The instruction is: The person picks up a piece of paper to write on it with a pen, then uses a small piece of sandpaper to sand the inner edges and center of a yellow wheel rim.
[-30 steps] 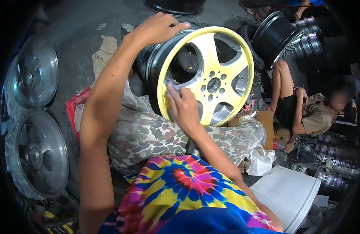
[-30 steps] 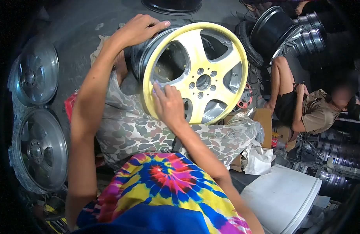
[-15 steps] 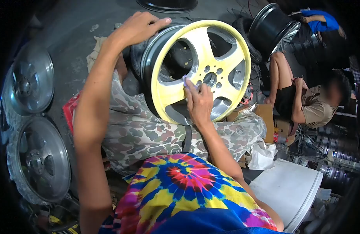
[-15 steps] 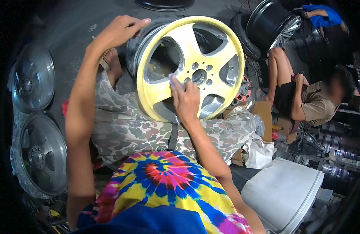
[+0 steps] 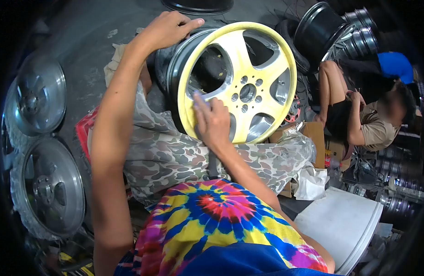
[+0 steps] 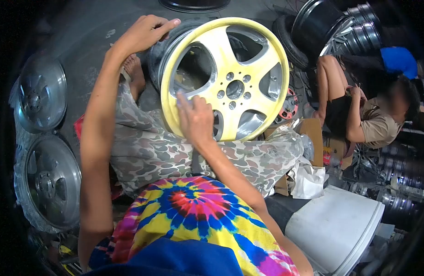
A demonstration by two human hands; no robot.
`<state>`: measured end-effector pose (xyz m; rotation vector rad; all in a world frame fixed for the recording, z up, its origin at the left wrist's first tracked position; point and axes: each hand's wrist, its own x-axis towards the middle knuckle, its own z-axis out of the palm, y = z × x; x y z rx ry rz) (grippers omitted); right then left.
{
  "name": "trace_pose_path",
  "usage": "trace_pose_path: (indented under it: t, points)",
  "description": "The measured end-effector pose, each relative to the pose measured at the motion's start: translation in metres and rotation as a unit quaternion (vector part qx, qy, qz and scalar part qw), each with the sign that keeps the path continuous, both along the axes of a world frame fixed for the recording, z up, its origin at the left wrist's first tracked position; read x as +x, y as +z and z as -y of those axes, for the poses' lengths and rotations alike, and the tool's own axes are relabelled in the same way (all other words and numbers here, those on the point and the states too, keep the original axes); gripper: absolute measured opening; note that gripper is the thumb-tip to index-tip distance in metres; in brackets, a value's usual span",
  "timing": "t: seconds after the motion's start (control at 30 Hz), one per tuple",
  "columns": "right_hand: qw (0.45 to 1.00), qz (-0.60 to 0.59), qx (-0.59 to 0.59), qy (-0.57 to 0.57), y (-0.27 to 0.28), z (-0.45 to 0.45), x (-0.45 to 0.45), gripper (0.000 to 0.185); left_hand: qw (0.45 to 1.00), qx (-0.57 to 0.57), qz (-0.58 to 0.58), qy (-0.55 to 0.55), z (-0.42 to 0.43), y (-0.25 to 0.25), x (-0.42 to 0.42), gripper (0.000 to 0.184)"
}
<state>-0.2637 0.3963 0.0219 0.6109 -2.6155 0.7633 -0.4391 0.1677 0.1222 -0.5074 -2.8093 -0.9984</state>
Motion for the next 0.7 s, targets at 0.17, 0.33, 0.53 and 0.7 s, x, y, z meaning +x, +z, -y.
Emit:
trace_pose_path:
  t: [0.17, 0.33, 0.53, 0.7]
  points:
    - [0.995, 0.013, 0.093, 0.019, 0.022, -0.036, -0.01, 0.034, 1.0, 0.019, 0.017, 0.015, -0.004, 0.006, 0.011, 0.067]
    - [0.998, 0.054, 0.01, 0.038, 0.019, 0.01, -0.005, 0.026, 0.999, 0.02, 0.018, 0.021, -0.001, 0.004, 0.008, 0.068]
    - [0.992, 0.058, 0.11, 0.028, 0.022, -0.065, -0.033, 0.028, 0.998, 0.001, 0.06, 0.027, 0.004, 0.017, 0.017, 0.061]
    - [0.909, -0.114, 0.355, 0.187, 0.053, -0.108, -0.119, 0.04, 0.995, -0.016, 0.088, 0.044, 0.011, 0.012, 0.02, 0.062]
